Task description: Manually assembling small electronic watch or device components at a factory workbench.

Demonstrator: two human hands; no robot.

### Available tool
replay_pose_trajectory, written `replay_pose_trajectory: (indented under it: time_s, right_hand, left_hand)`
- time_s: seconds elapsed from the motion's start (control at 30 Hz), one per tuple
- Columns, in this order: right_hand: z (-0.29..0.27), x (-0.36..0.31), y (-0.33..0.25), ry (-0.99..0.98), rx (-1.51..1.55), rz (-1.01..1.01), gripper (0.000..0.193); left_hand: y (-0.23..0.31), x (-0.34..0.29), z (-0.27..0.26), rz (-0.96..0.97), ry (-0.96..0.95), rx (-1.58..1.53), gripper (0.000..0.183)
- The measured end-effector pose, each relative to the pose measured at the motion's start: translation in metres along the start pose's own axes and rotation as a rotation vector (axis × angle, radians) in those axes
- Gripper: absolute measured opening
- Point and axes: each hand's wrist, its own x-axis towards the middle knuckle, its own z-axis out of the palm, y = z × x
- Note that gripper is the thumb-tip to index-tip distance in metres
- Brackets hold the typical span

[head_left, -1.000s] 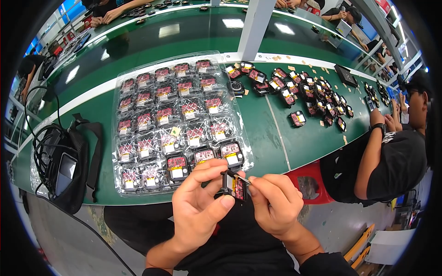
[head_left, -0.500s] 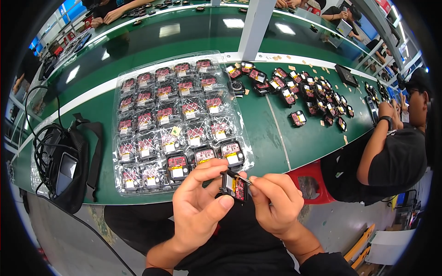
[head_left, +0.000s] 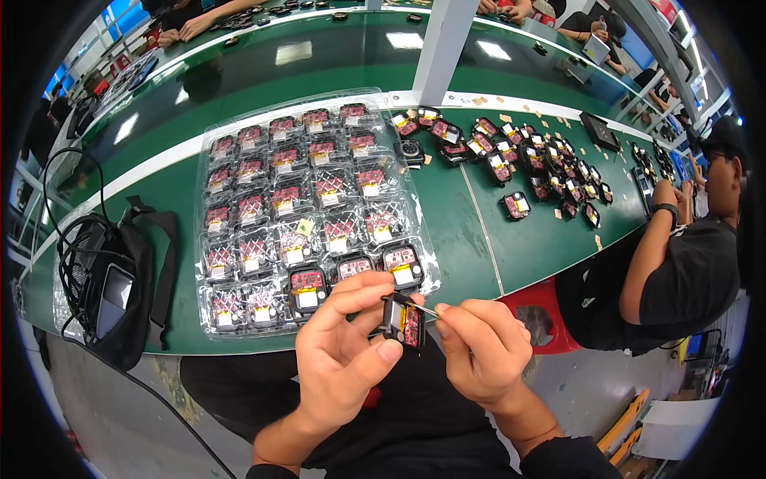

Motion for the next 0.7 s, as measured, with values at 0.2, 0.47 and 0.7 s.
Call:
replay_pose_trajectory:
  time_s: [0.2,0.47,0.7]
  right_hand:
    - [0.000,0.000,0.002,-0.025,-0.001,-0.017,0.026]
    - [0.004,-0.005,-0.006,-0.018,-0.036,0.027,0.016]
    - [0.003,-0.007,-0.003,-0.022,-0.073,-0.046,0.017]
  left_hand:
    - [0.004,0.000,0.002,0.011,-0.005,0.086,0.052]
    - [-0.006,-0.006,-0.002,0.026,0.025,0.024,0.049]
    - [-0.008,-0.007,-0.002,0.049,-0.048,-0.045,0.048]
